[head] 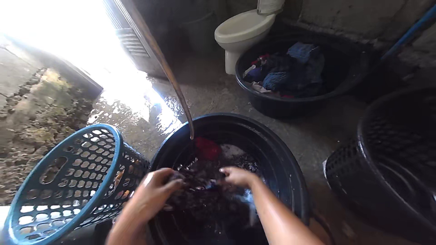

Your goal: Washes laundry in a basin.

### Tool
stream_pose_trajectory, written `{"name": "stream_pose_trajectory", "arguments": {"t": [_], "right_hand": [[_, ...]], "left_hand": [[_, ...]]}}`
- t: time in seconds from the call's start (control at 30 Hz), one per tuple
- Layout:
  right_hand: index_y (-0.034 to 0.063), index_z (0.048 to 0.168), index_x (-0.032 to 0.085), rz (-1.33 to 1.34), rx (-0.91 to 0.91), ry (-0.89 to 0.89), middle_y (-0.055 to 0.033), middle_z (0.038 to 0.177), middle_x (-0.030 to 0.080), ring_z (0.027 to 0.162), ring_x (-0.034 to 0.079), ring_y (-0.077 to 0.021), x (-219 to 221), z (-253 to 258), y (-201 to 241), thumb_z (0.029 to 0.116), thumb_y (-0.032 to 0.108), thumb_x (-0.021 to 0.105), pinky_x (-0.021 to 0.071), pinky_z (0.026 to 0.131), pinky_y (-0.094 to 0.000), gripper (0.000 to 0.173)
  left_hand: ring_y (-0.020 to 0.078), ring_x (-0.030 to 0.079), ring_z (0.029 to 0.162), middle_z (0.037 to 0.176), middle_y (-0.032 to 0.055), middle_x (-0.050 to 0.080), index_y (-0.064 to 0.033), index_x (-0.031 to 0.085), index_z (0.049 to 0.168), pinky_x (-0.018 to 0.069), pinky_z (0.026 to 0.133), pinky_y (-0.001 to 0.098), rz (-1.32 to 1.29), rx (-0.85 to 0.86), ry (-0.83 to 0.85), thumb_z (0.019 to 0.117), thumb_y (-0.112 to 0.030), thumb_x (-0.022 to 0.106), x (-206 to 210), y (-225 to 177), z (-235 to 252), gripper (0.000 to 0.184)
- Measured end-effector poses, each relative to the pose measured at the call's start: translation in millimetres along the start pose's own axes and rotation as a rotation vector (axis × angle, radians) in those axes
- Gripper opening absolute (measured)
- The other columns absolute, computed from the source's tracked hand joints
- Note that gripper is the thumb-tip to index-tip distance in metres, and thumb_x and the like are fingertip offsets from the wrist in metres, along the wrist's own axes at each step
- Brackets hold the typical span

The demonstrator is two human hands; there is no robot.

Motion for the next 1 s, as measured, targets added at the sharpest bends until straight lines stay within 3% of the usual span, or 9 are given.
{"name": "stream_pose_trajectory", "arguments": {"t": [0.17,0.27,0.33,0.47,0.6,0.67,0.77,0.83,1.0], "right_hand": [[0.0036,0.122,0.06,0.173,-0.738,-0.193,-0.0041,0.091,0.069,0.075,0.065,-0.0069,-45.1,-108.1,173.0,0.1002,0.01,0.063,0.0562,0.068,-0.0249,0.023],[0.0097,0.153,0.035,0.157,-1.045,-0.144,-0.0008,0.098,0.07,0.084,0.068,-0.006,-30.2,-154.0,211.7,0.0859,0.035,0.078,0.0603,0.074,-0.024,0.084],[0.0158,0.163,0.018,0.087,-1.077,-0.01,-0.0043,0.119,0.067,0.103,0.068,-0.0096,-16.3,-154.9,211.6,0.0753,0.037,0.088,0.0611,0.088,-0.0292,0.115],[0.0078,0.126,0.067,0.014,-0.654,-0.067,-0.007,0.12,0.07,0.105,0.067,-0.0154,-19.5,-68.4,122.1,0.0829,-0.006,0.07,0.057,0.092,-0.0375,0.045],[0.0089,0.145,0.057,-0.235,0.265,-0.152,-0.0217,0.148,0.054,0.139,0.05,-0.0365,-3.1,4.5,-37.9,0.1,0.004,0.051,0.0381,0.115,-0.0569,0.046],[0.0106,0.148,0.054,-0.184,0.365,-0.157,-0.0203,0.151,0.051,0.142,0.047,-0.0346,7.0,1.8,-53.6,0.1026,0.008,0.046,0.0366,0.115,-0.0551,0.046],[0.0028,0.131,0.063,0.017,-0.029,-0.181,-0.0192,0.131,0.063,0.119,0.06,-0.0287,-3.5,-24.8,36.0,0.1022,0.003,0.049,0.0476,0.102,-0.0487,0.032],[0.003,0.116,0.066,0.155,-0.402,-0.203,-0.0103,0.109,0.067,0.092,0.064,-0.0168,-15.2,-68.8,120.3,0.1011,0.0,0.049,0.0546,0.079,-0.0375,0.023],[0.0024,0.11,0.064,0.345,-1.224,-0.313,-0.0008,0.104,0.065,0.092,0.064,-0.0037,-40.2,-185.2,231.2,0.0966,-0.007,0.049,0.0578,0.079,-0.0216,0.022]], "left_hand": [[0.0014,0.066,0.068,0.079,-0.0094,0.067,-0.0086,0.059,0.102,0.0585,0.065,0.0209,-0.454,0.222,-0.545,0.0971,-0.001,0.046,-81.6,-64.5,-96.2,0.016],[-0.0018,0.064,0.066,0.078,-0.0132,0.065,-0.0168,0.057,0.11,0.0559,0.059,0.0168,-0.675,0.316,-0.614,0.108,-0.011,0.034,-59.1,-102.6,-107.3,0.024],[0.0047,0.07,0.077,0.09,-0.0082,0.07,-0.0163,0.058,0.124,0.0625,0.065,0.0253,-0.556,0.38,-0.329,0.1097,-0.025,0.037,-26.7,-121.0,-96.4,0.027],[0.0092,0.069,0.105,0.117,-0.0022,0.072,-0.0202,0.061,0.141,0.057,0.093,0.037,0.156,0.185,0.1,0.1032,-0.056,0.048,13.2,-99.9,-52.5,0.053],[0.0178,0.065,0.121,0.137,0.0068,0.064,-0.0149,0.048,0.152,0.051,0.105,0.0404,0.237,-0.037,0.201,0.1042,-0.044,0.057,28.1,-43.9,-5.9,0.056],[0.0258,0.057,0.132,0.149,0.0136,0.054,-0.0117,0.039,0.157,0.0457,0.112,0.0452,0.31,-0.088,0.258,0.1022,-0.035,0.063,41.6,-16.8,18.8,0.064],[0.0284,0.045,0.143,0.158,0.0179,0.041,-0.0096,0.024,0.163,0.038,0.118,0.0476,0.167,0.042,0.307,0.0884,-0.031,0.08,80.3,11.3,50.7,0.096],[0.0153,0.062,0.123,0.133,0.0095,0.065,-0.0055,0.05,0.144,0.0516,0.107,0.0361,-0.216,0.132,0.208,0.0757,-0.023,0.089,110.6,13.6,61.7,0.081],[0.0075,0.068,0.103,0.113,0.0055,0.069,0.0022,0.048,0.135,0.0588,0.093,0.0279,-0.681,0.341,-0.17,0.065,-0.009,0.091,135.5,-4.2,83.5,0.083]]}}
Point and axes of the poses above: each hand's wrist, its own z-axis towards the middle knuckle, its own x-axis out of the palm, y = z × x, the point moved 5 cm from there along z, towards the middle knuckle
